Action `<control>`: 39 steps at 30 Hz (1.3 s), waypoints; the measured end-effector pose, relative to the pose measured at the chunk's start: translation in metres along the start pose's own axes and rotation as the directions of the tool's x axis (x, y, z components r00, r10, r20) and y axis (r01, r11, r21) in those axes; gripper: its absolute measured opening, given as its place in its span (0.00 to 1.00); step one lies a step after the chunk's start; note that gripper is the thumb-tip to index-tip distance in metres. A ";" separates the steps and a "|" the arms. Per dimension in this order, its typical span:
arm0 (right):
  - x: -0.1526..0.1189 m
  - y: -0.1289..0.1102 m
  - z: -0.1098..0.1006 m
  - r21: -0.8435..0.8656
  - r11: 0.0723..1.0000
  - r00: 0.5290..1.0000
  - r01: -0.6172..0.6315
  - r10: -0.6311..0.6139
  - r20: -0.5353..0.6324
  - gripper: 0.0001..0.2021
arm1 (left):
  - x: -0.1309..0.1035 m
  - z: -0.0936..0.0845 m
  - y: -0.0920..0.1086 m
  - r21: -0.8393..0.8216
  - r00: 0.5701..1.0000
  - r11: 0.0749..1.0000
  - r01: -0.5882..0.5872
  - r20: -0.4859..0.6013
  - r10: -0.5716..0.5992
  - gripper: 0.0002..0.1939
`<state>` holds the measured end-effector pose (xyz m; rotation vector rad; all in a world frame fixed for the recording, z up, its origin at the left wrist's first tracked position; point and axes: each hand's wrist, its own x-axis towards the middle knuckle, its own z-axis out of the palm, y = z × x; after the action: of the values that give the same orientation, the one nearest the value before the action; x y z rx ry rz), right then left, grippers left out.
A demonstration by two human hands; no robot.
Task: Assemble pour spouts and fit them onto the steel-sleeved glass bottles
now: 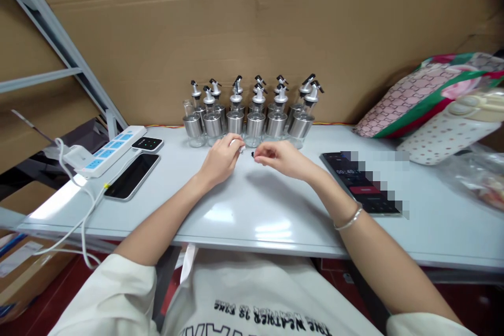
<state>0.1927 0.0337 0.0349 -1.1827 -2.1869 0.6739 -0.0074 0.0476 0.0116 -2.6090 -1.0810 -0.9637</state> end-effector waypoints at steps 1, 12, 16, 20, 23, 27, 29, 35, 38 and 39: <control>0.000 0.000 0.002 -0.039 0.999 0.999 -0.009 0.011 0.046 0.05 | 0.000 0.001 -0.001 -0.010 1.000 1.000 0.015 -0.003 -0.015 0.11; 0.003 0.003 0.007 -0.257 0.966 0.995 -0.024 0.049 0.089 0.08 | -0.002 0.002 -0.002 -0.012 0.999 1.000 0.007 0.050 -0.007 0.10; 0.001 0.003 0.010 -0.238 0.969 0.973 -0.069 0.118 0.199 0.06 | -0.002 0.002 -0.001 -0.016 0.997 1.000 0.021 0.072 -0.020 0.10; 0.000 0.004 0.012 -0.249 0.960 0.949 -0.128 0.192 0.251 0.07 | -0.001 0.002 0.001 -0.032 0.992 0.999 0.020 0.123 -0.016 0.11; 0.000 0.005 0.012 -0.262 0.951 0.932 -0.162 0.235 0.277 0.08 | -0.001 0.002 0.002 -0.030 0.987 0.999 0.012 0.161 -0.007 0.10; 0.001 0.009 0.012 -0.300 0.943 0.934 -0.143 0.229 0.274 0.10 | -0.002 0.002 0.003 -0.040 0.979 0.999 0.003 0.204 0.005 0.10; 0.001 0.011 0.011 -0.304 0.943 0.937 -0.133 0.220 0.272 0.11 | -0.002 0.003 0.003 -0.051 0.976 0.999 0.001 0.220 0.010 0.11; -0.001 0.006 0.012 -0.172 0.983 0.923 -0.062 0.122 0.365 0.10 | -0.003 0.005 0.002 -0.069 0.969 0.998 -0.005 0.244 0.022 0.11; -0.002 0.001 0.017 -0.116 0.991 0.908 -0.071 0.112 0.403 0.10 | -0.003 0.005 0.001 -0.070 0.969 0.998 -0.001 0.245 0.018 0.11; -0.003 0.000 0.018 -0.116 0.990 0.904 -0.078 0.120 0.410 0.09 | -0.003 0.005 0.001 -0.070 0.969 0.998 -0.002 0.246 0.019 0.11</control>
<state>0.1813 0.0282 0.0212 -1.3018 -2.5471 0.9454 -0.0056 0.0467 0.0057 -2.8467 -1.1029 -0.6986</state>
